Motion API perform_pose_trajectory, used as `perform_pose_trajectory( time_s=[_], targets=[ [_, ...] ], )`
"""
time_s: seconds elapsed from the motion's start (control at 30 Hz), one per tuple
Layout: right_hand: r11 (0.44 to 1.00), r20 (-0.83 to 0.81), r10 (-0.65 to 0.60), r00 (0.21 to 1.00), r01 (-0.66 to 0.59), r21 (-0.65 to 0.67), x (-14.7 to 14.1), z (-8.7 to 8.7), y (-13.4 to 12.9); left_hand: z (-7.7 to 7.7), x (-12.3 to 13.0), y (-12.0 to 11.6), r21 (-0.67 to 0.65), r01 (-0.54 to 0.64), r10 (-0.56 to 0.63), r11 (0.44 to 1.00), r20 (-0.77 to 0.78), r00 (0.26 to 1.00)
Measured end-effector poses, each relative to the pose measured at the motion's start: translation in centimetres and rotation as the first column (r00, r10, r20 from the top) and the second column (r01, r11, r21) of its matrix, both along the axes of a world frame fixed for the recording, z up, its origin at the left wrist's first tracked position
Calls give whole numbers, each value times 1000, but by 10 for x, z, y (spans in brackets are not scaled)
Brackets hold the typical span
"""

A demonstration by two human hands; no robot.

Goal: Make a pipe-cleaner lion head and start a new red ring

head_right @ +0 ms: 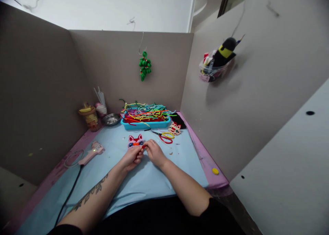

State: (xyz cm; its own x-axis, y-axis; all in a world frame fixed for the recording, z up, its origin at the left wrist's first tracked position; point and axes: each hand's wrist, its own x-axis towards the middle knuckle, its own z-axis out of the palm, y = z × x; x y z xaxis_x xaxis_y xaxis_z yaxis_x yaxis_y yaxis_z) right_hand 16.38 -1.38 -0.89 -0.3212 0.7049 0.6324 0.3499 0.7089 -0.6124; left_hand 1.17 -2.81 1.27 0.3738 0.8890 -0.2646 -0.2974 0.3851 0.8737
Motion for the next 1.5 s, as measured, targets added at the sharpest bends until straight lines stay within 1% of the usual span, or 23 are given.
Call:
perform_pose_trajectory(
  time_s=[0.13,0.23,0.37,0.43,0.5,0.53,0.6,0.63,0.67,0.7,0.77,0.8,0.83,0.87,0.9,0.97,1.03,1.1,1.17,1.23,1.37,1.5],
  targets=[
    [998,-1,53,999,-53,24,3,1,1,-1,-2,1,-72,59,-58,996,27,998],
    [995,24,85,996,-86,53,5,3,0,1,-3,0,-84,97,-95,992,29,995],
    [990,84,64,994,-74,118,8,6,-2,3,-4,-3,-90,127,-126,988,23,992],
    [991,107,45,993,-58,124,8,5,-2,3,-4,-4,-87,134,-134,987,8,991],
    [995,121,10,993,-22,101,7,4,-2,1,-4,-3,-46,120,-121,992,-27,992],
    [997,119,-21,993,11,82,6,2,-1,0,-3,-3,-2,92,-92,996,-55,994],
    [994,101,-103,990,100,34,4,-1,0,-3,-2,-2,147,-8,29,989,-137,990],
    [990,87,-142,986,142,4,3,-2,1,-5,-1,-1,255,-65,114,965,-184,976],
    [984,72,-172,982,174,-27,2,-4,1,-7,-1,-1,376,-108,206,920,-231,951],
    [979,55,-191,980,194,-58,2,-5,2,-9,-1,0,500,-126,295,857,-275,915],
    [973,13,-197,980,197,-117,1,-6,2,-12,-2,0,705,-80,439,705,-344,830],
    [972,-10,-189,982,186,-141,0,-6,2,-13,-3,0,769,-40,491,638,-367,790],
    [972,-34,-176,984,168,-163,0,-6,1,-13,-4,0,811,-3,533,585,-382,755],
    [972,-56,-158,986,145,-185,0,-6,1,-14,-6,0,836,26,563,549,-392,728],
    [971,-75,-136,988,118,-208,-1,-6,0,-14,-7,1,850,43,586,525,-398,706],
    [965,-106,-80,991,51,-258,-2,-5,-1,-13,-9,2,861,52,623,506,-406,668],
    [954,-128,-35,991,-5,-299,-3,-4,-2,-13,-10,3,860,53,643,507,-418,641],
    [947,-144,-17,989,-30,-320,-4,-4,-3,-13,-10,4,856,55,644,514,-427,634],
    [944,-159,-17,987,-36,-329,-5,-2,-3,-14,-9,5,848,55,631,527,-434,643],
    [943,-173,-22,985,-37,-330,-5,-1,-4,-15,-7,5,830,36,607,557,-436,665],
    [949,-176,-27,984,-30,-314,-5,-1,-3,-17,-4,6,745,-36,512,666,-421,749],
    [957,-194,-10,981,-47,-286,-4,-5,-2,-17,0,6,599,-82,367,796,-371,853]
  ],
)
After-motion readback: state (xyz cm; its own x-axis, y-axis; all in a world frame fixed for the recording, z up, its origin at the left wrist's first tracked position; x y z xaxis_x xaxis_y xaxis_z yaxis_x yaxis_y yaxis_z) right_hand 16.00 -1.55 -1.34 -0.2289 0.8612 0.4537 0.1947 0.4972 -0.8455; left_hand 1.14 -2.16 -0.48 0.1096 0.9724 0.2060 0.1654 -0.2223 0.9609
